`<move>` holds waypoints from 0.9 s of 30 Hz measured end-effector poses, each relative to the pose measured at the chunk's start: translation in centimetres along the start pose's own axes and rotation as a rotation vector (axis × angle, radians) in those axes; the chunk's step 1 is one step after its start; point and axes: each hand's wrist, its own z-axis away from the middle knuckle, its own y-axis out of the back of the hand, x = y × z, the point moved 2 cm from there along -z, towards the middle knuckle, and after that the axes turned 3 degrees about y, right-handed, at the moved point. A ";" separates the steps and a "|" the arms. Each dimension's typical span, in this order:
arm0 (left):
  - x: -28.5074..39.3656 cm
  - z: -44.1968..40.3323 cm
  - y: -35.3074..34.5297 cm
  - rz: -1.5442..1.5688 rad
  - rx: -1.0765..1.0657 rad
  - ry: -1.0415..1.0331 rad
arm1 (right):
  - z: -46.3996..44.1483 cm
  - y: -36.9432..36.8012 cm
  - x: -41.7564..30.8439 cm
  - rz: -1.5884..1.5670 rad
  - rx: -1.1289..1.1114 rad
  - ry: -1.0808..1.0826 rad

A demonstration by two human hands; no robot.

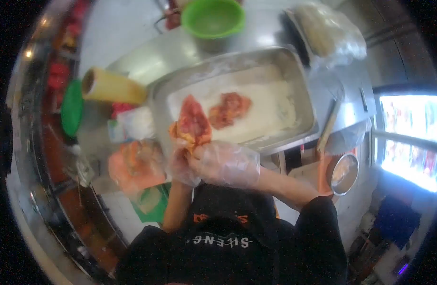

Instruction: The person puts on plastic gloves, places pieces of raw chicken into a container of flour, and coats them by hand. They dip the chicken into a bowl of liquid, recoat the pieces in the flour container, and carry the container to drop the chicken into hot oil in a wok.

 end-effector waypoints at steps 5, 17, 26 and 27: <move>-5.8 -3.8 -0.8 -0.040 -0.174 0.146 | 6.6 4.9 3.2 -0.140 0.332 -0.494; -10.5 -5.6 -2.5 -0.344 0.260 0.386 | 10.0 -2.8 14.4 -1.274 0.644 -0.994; -10.7 -4.1 -1.6 -0.485 0.221 0.129 | 11.0 -0.7 18.1 -1.070 0.662 -1.157; -10.6 -4.0 -1.3 -0.551 0.263 0.154 | 11.0 -0.7 18.2 -1.106 0.617 -1.160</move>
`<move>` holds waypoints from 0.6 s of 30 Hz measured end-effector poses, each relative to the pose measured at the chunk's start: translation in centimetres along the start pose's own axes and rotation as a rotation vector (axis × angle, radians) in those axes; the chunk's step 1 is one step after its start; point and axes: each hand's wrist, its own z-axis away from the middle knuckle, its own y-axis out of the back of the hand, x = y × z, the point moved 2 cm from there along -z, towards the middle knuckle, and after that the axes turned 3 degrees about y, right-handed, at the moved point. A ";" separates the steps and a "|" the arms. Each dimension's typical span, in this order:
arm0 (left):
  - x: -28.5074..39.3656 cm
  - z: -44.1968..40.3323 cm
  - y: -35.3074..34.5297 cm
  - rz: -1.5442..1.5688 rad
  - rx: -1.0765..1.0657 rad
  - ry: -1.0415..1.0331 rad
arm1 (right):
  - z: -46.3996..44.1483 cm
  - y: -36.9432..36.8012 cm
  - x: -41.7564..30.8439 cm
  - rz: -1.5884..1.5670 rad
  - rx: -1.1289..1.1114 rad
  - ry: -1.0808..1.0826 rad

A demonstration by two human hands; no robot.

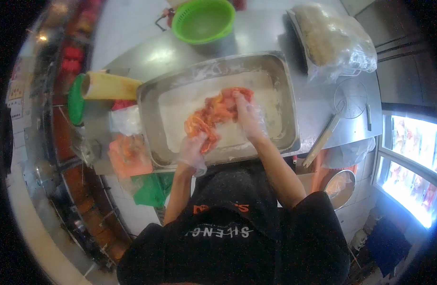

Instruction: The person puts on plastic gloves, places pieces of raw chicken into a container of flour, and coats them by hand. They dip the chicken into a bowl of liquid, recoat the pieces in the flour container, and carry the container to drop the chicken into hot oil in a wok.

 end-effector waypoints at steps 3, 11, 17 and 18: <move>0.1 -0.2 1.4 -0.218 0.138 0.027 | -0.1 -1.4 0.7 -0.174 -0.160 0.150; -0.1 -0.8 2.5 0.361 0.184 -0.271 | 1.9 -2.8 1.4 -0.495 -0.343 -0.212; 2.1 -1.2 3.6 0.198 -0.085 -0.239 | 2.9 -4.3 -2.2 0.106 -0.405 -0.013; 2.5 -0.9 2.3 0.179 -0.033 -0.208 | 3.3 -4.6 -2.4 0.263 -0.348 0.044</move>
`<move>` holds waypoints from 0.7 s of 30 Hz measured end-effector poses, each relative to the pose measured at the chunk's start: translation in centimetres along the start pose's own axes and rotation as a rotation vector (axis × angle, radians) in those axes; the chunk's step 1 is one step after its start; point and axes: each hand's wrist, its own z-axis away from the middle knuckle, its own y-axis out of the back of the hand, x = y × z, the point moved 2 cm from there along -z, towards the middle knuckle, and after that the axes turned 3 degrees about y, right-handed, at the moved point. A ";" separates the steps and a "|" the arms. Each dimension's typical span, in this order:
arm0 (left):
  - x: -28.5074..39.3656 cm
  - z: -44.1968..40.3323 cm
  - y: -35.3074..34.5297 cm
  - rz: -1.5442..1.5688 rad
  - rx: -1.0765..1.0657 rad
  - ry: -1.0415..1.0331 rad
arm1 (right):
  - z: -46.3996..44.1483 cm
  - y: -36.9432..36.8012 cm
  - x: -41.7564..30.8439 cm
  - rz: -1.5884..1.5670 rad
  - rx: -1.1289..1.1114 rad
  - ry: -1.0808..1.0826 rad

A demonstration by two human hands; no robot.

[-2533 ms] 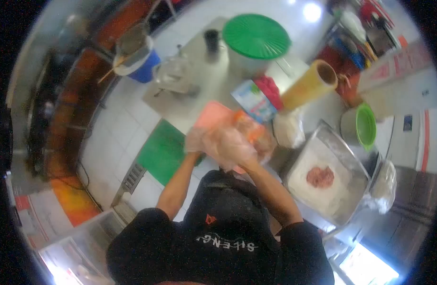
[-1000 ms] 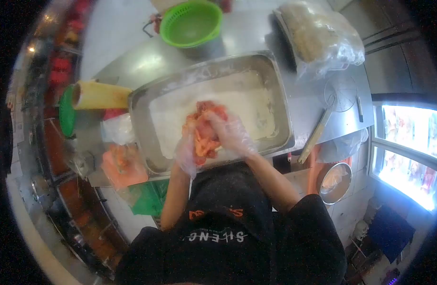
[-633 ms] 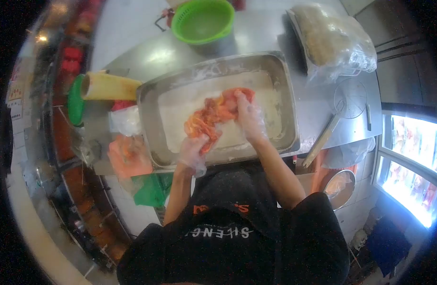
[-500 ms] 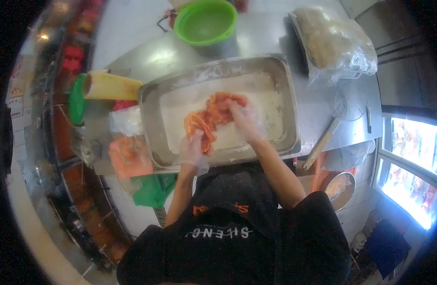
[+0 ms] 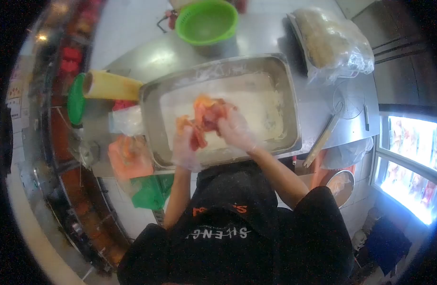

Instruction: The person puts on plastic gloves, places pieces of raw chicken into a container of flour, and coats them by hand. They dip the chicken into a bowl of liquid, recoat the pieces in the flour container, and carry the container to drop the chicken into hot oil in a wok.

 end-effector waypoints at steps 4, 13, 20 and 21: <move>-1.1 -0.4 -1.5 -0.203 0.133 0.047 | 2.0 -1.1 -0.1 0.321 0.058 0.167; -2.1 0.4 -1.0 -0.104 0.012 0.226 | 0.3 -0.5 1.6 0.154 0.017 -0.219; -2.6 0.1 -2.1 -0.023 0.076 0.156 | -1.5 -0.7 5.4 -0.180 0.282 -0.228; -2.6 0.1 -2.3 0.005 0.144 0.169 | -1.8 0.2 5.7 -0.210 0.288 -0.246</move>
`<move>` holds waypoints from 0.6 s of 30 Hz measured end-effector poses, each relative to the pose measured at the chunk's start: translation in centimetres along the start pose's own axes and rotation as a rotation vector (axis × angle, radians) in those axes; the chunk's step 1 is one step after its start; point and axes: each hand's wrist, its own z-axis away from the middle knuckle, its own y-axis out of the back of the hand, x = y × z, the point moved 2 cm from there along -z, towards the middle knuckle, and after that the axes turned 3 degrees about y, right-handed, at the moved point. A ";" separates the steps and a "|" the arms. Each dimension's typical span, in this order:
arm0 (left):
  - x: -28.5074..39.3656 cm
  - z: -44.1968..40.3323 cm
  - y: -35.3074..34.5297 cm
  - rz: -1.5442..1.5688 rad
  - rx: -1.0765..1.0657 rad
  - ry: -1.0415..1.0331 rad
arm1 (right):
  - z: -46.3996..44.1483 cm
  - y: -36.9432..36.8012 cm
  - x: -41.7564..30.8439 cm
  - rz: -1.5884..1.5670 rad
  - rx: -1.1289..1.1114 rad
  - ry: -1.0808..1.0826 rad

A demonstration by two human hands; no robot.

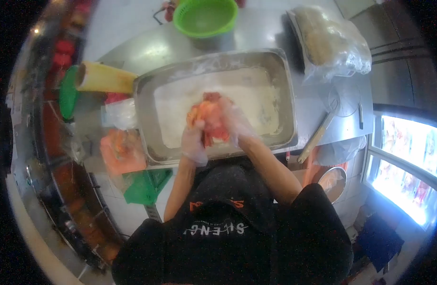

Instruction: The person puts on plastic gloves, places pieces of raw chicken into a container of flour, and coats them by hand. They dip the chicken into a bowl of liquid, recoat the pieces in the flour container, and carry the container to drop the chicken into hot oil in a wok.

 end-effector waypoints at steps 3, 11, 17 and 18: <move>-1.3 -1.2 2.1 0.158 0.060 0.013 | 0.0 2.2 -4.3 0.270 0.131 0.210; -3.3 -2.4 4.0 -0.443 0.417 -0.249 | 5.3 -4.4 -3.9 0.743 -0.067 0.501; 1.2 0.3 0.5 -0.414 0.426 -0.274 | 4.8 -4.8 -2.4 0.807 -0.186 0.736; 1.1 0.1 0.3 -0.247 0.364 -0.265 | 4.3 -4.5 -2.0 0.770 -0.207 0.753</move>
